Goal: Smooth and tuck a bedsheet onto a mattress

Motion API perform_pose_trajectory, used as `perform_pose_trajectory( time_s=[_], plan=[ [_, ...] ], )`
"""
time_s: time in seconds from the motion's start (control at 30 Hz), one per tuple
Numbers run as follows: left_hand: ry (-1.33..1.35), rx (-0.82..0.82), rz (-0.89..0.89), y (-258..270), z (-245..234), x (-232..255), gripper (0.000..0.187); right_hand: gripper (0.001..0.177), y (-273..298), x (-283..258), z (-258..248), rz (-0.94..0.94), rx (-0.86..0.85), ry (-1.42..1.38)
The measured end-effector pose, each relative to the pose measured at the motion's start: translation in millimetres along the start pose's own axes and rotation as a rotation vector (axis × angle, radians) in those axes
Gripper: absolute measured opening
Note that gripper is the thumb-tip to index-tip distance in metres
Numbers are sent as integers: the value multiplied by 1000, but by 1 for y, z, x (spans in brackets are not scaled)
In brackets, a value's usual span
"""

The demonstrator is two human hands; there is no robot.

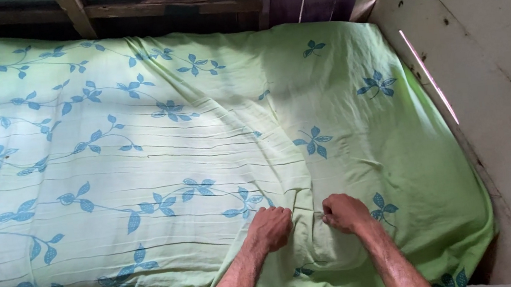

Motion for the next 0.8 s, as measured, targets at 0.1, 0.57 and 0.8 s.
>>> perform_pose_trajectory(
  time_s=[0.1, 0.57, 0.8],
  plan=[
    [32, -20, 42, -1, -8, 13, 21, 19, 4, 11, -5, 66, -1, 79],
    [4, 66, 103, 4, -21, 55, 39, 42, 48, 61, -34, 432, 394, 57],
    [-85, -2, 71, 8, -11, 59, 57, 77, 54, 101, -30, 534, 62, -101]
  ],
)
Point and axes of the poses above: each hand's wrist, its own y-axis away from the middle knuckle, its own z-axis out of the palm, x = y × z, the point moved 3 cm from there along -y, towards the middle knuckle, and after that the axes turned 13 degrees about -y, right-handed, at the moved point
